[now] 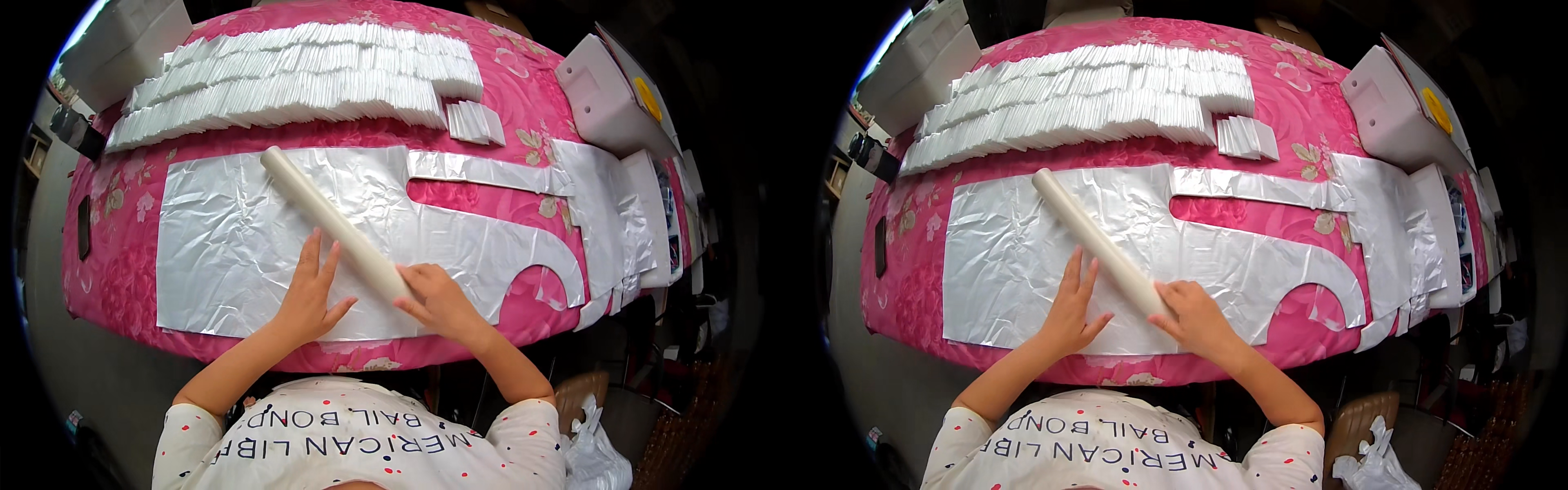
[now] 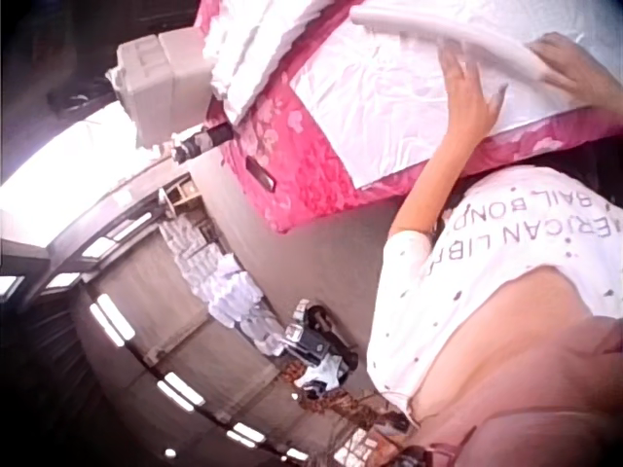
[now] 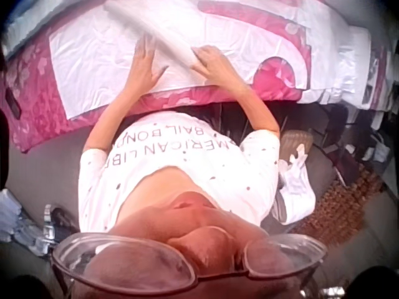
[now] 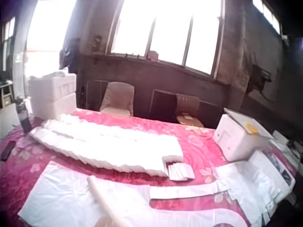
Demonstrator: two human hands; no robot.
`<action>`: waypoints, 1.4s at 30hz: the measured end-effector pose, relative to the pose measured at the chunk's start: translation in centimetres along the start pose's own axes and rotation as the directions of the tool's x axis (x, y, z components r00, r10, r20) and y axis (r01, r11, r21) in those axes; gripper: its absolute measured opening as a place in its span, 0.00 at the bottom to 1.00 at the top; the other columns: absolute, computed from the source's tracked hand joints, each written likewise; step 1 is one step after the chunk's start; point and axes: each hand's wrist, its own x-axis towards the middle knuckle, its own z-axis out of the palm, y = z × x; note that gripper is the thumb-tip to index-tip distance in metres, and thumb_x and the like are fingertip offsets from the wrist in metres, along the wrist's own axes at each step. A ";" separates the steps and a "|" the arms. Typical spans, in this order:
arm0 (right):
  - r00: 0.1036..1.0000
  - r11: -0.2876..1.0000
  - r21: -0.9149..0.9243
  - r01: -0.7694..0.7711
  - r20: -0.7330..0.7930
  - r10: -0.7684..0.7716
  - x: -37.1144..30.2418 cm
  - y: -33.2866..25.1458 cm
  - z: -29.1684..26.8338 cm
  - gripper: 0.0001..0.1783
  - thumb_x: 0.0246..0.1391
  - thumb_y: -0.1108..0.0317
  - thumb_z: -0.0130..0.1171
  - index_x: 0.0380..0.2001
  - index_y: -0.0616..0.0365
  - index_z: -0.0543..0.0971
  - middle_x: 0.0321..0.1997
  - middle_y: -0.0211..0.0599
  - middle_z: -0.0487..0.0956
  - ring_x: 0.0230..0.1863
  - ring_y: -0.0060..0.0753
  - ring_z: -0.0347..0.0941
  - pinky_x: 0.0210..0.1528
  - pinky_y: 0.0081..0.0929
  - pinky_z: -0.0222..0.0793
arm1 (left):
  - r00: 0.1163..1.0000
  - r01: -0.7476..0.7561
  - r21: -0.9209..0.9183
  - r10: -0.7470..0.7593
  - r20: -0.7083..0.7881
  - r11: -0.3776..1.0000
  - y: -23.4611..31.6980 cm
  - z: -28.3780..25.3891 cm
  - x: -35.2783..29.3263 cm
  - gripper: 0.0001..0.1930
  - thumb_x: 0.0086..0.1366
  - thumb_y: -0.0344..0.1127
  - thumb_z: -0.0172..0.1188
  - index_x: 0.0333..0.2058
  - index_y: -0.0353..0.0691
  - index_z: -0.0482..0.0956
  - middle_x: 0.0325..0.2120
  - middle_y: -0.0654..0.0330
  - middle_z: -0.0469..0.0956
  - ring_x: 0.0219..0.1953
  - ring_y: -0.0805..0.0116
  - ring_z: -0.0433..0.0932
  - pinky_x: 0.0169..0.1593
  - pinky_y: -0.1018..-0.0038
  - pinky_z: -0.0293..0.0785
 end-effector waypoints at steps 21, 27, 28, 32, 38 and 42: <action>0.440 0.661 -0.211 -0.720 -0.875 0.199 -12.5 14.9 -8.6 0.06 0.50 0.71 0.57 0.29 0.62 0.78 0.36 0.40 0.79 0.37 0.40 0.76 0.43 0.33 0.69 | 0.944 -0.280 0.078 0.260 0.205 0.957 6.0 4.3 2.6 0.34 0.50 0.49 0.60 0.54 0.37 0.67 0.63 0.41 0.46 0.65 0.38 0.39 0.64 0.55 0.48; 0.660 0.979 0.157 -0.127 -0.724 0.202 -6.2 1.2 -2.9 0.05 0.46 0.77 0.59 0.29 0.61 0.76 0.32 0.40 0.78 0.34 0.40 0.76 0.38 0.28 0.70 | 0.987 -0.135 -0.429 0.157 0.016 0.893 7.4 3.5 2.3 0.35 0.55 0.37 0.61 0.58 0.33 0.57 0.60 0.42 0.55 0.63 0.50 0.55 0.61 0.60 0.55; 0.761 0.981 0.192 -0.002 -0.637 0.126 -5.1 -1.0 -1.2 0.06 0.45 0.76 0.60 0.29 0.61 0.76 0.32 0.41 0.78 0.34 0.42 0.75 0.38 0.29 0.70 | 0.991 0.092 -0.628 -0.009 0.134 0.773 7.3 3.5 2.2 0.31 0.56 0.38 0.60 0.56 0.33 0.60 0.55 0.45 0.61 0.57 0.55 0.62 0.56 0.64 0.61; 0.886 0.972 0.049 0.230 -0.423 -0.189 -3.5 -6.7 2.5 0.13 0.43 0.72 0.62 0.35 0.60 0.76 0.41 0.40 0.76 0.44 0.42 0.72 0.43 0.34 0.67 | 0.815 0.575 -0.779 -0.261 0.518 0.250 4.5 1.5 2.3 0.21 0.60 0.40 0.59 0.48 0.33 0.70 0.37 0.57 0.77 0.37 0.72 0.77 0.38 0.77 0.72; 0.864 0.996 -0.068 -0.052 -0.503 0.011 -6.9 -7.4 3.7 0.17 0.44 0.64 0.64 0.36 0.62 0.74 0.39 0.41 0.76 0.42 0.41 0.72 0.40 0.34 0.68 | 0.636 0.722 -0.630 -0.631 0.444 0.285 -8.5 -10.2 -3.5 0.14 0.59 0.38 0.60 0.41 0.36 0.74 0.33 0.61 0.78 0.34 0.77 0.76 0.33 0.80 0.71; 0.859 0.875 -0.073 -0.479 -0.245 0.450 -8.5 -8.0 3.5 0.24 0.45 0.51 0.63 0.31 0.64 0.73 0.33 0.44 0.77 0.35 0.43 0.75 0.34 0.34 0.70 | 0.655 0.706 -0.537 -0.714 0.247 0.461 -13.6 -16.0 -6.9 0.15 0.57 0.32 0.59 0.43 0.36 0.74 0.37 0.61 0.77 0.36 0.76 0.75 0.37 0.78 0.71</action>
